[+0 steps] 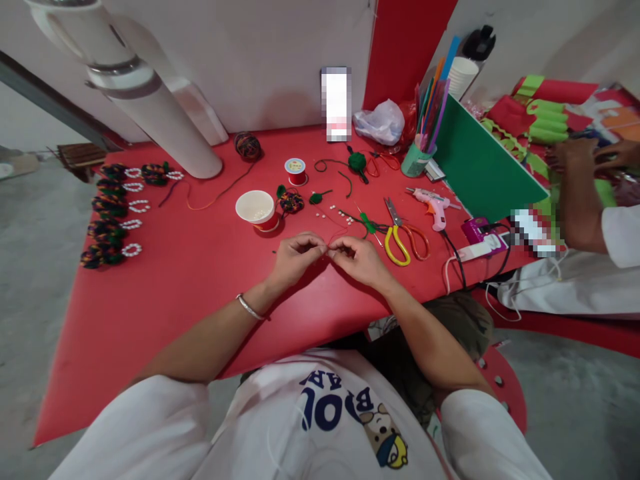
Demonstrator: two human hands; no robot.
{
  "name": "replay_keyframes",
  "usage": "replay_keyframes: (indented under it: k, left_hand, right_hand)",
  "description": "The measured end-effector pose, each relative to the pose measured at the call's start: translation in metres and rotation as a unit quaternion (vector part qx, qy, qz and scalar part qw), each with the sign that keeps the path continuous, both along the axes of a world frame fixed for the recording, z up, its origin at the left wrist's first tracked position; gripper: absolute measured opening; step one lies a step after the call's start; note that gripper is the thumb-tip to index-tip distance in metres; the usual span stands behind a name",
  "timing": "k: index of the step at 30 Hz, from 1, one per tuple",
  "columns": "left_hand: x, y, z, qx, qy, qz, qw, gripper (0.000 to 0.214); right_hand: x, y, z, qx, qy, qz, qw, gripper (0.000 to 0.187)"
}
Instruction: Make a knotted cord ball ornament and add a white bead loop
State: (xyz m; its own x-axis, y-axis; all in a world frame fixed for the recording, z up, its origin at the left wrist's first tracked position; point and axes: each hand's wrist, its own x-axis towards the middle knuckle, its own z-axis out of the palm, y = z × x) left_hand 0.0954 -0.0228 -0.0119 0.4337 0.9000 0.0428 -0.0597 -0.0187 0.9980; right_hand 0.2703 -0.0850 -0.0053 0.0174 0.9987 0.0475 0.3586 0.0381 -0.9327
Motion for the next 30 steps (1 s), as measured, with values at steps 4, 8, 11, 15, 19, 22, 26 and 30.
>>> replay_keyframes:
  k: [4,8,11,15,19,22,26,30]
  left_hand:
    - [0.0,0.001,-0.004,-0.101,-0.035,-0.022,0.994,0.021]
    - [0.001,0.002,-0.004,-0.125,-0.054,-0.02,0.99,0.021]
    - [0.002,0.002,-0.003,-0.138,-0.064,-0.017,0.988,0.021]
    - [0.002,0.001,-0.001,-0.142,-0.08,-0.02,0.986,0.023]
    - [0.002,0.0,0.0,-0.147,-0.088,-0.019,0.985,0.026]
    - [0.002,-0.001,0.0,-0.142,-0.09,-0.026,0.985,0.027]
    - [0.003,-0.001,-0.005,-0.136,-0.098,-0.044,0.985,0.028]
    - [0.002,-0.001,-0.011,-0.13,-0.101,-0.045,0.985,0.031]
  right_hand:
    - [0.001,0.0,0.004,0.013,0.014,0.012,1.0,0.009]
    - [0.002,0.0,0.006,0.034,0.001,-0.026,0.999,0.01]
    - [0.003,-0.001,0.006,0.069,-0.028,-0.05,0.996,0.011]
    - [0.003,-0.001,0.006,0.095,-0.052,-0.031,0.994,0.013]
    - [0.004,0.0,0.004,0.116,-0.071,-0.005,0.991,0.016]
    - [0.004,0.0,0.003,0.118,-0.085,-0.003,0.989,0.017]
    - [0.005,-0.001,0.004,0.115,-0.083,-0.006,0.99,0.016]
    - [0.005,0.0,0.007,0.099,-0.057,-0.01,0.993,0.016]
